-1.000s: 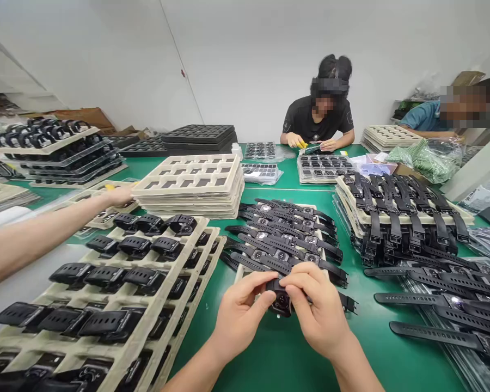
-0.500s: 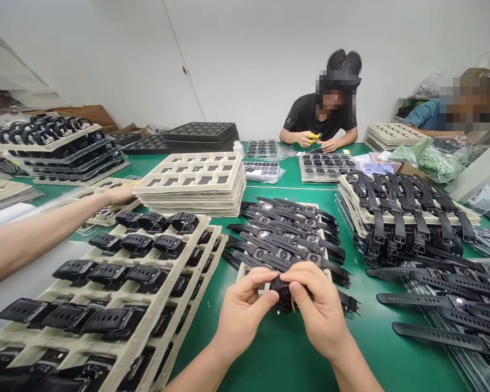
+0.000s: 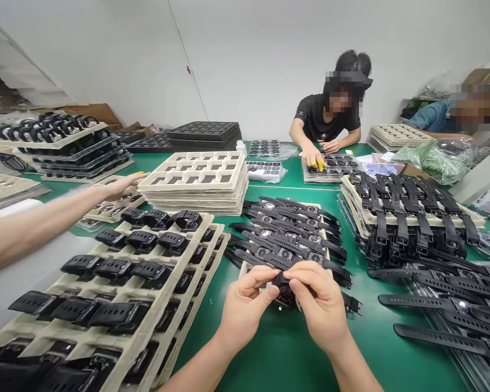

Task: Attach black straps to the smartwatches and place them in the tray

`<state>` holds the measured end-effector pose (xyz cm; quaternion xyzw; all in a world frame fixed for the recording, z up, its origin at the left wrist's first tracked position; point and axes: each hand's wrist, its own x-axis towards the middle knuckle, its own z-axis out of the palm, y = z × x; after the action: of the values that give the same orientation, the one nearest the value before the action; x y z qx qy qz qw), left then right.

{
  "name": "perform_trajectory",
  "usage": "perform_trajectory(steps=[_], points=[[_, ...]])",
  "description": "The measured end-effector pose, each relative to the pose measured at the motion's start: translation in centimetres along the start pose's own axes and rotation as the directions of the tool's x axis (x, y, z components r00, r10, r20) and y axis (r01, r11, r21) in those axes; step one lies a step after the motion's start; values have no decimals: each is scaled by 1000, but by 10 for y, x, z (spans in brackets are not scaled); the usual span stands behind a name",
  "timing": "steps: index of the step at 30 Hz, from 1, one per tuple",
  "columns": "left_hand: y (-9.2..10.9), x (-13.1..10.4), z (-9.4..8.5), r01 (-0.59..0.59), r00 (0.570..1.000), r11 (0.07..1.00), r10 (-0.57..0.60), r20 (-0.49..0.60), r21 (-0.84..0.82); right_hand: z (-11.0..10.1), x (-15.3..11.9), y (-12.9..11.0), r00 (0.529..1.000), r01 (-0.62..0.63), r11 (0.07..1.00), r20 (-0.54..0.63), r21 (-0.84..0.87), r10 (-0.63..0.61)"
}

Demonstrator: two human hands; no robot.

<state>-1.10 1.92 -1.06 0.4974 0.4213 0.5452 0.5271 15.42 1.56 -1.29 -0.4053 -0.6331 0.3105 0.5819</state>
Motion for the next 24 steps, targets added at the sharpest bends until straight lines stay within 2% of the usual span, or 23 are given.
perform_trajectory(steps=[8, 17, 22, 24], points=[[-1, -2, -1, -45, 998, 999, 46, -39, 28, 1, 3, -2, 999, 37, 998, -4, -56, -38], [-5, 1, -5, -98, 995, 991, 97, 16, 87, 5, 1, 3, 997, 72, 992, -6, -105, -74], [-4, 1, -5, -93, 995, 992, 89, 42, 91, 10, -3, 3, 978, 116, 982, -157, -147, -139], [-4, 1, -5, -87, 996, 992, 84, 38, 94, 10, -4, 3, 980, 104, 982, -150, -156, -128]])
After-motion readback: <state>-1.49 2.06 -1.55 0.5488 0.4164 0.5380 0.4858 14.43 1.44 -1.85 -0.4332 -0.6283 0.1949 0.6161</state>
